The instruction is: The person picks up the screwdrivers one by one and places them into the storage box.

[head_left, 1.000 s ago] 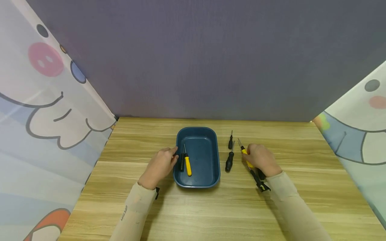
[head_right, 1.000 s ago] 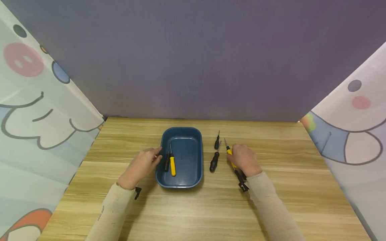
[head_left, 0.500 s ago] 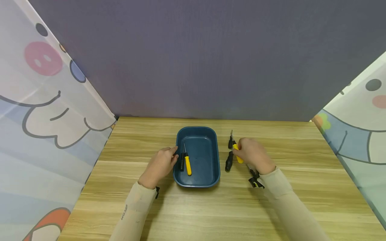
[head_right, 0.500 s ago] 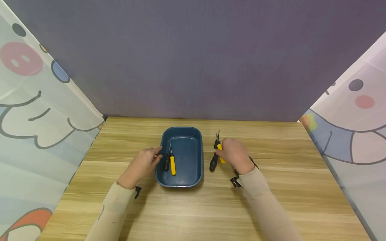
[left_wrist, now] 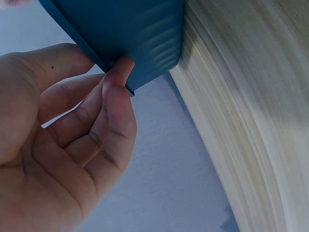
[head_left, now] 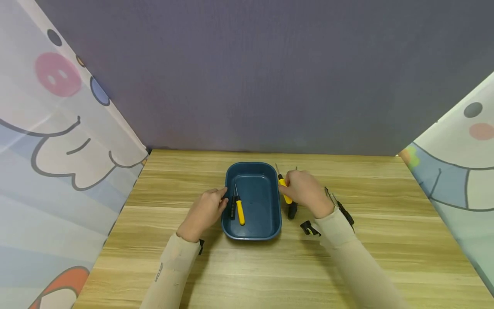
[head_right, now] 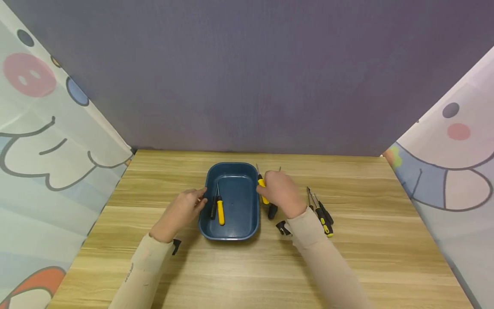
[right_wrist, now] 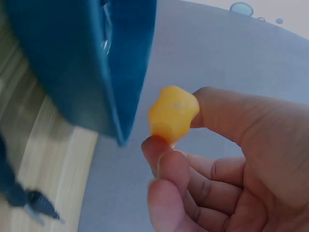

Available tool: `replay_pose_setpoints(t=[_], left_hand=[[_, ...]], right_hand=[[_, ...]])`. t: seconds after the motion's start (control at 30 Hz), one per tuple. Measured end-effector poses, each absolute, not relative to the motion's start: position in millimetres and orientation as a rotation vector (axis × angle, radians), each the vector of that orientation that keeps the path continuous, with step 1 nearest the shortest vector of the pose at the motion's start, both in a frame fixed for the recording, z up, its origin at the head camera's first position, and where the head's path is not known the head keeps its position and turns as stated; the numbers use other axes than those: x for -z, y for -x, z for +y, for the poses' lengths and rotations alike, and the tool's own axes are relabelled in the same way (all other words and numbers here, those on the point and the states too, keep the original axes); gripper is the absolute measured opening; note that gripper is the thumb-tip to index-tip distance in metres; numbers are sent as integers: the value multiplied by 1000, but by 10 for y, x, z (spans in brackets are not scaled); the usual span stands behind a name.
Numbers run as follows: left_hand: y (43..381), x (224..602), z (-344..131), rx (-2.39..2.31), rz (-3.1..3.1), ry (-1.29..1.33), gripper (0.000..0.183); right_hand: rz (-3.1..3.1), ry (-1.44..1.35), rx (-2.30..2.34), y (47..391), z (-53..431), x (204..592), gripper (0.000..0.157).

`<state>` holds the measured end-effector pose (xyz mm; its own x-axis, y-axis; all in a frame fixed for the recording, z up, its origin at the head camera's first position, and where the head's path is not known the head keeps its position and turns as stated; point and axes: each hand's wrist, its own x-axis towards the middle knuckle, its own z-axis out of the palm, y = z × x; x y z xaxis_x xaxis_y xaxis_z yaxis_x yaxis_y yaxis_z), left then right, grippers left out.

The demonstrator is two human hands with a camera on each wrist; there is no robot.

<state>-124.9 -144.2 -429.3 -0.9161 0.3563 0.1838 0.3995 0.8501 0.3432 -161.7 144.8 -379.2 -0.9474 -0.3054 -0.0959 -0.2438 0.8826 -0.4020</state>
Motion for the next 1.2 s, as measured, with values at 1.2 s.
replay_pose_setpoints(t=[1.2], left_hand=[[1272,4289,-1449,579,-2909,626,36]], right_hand=[[2584,493,687,1794,555,4103,40]])
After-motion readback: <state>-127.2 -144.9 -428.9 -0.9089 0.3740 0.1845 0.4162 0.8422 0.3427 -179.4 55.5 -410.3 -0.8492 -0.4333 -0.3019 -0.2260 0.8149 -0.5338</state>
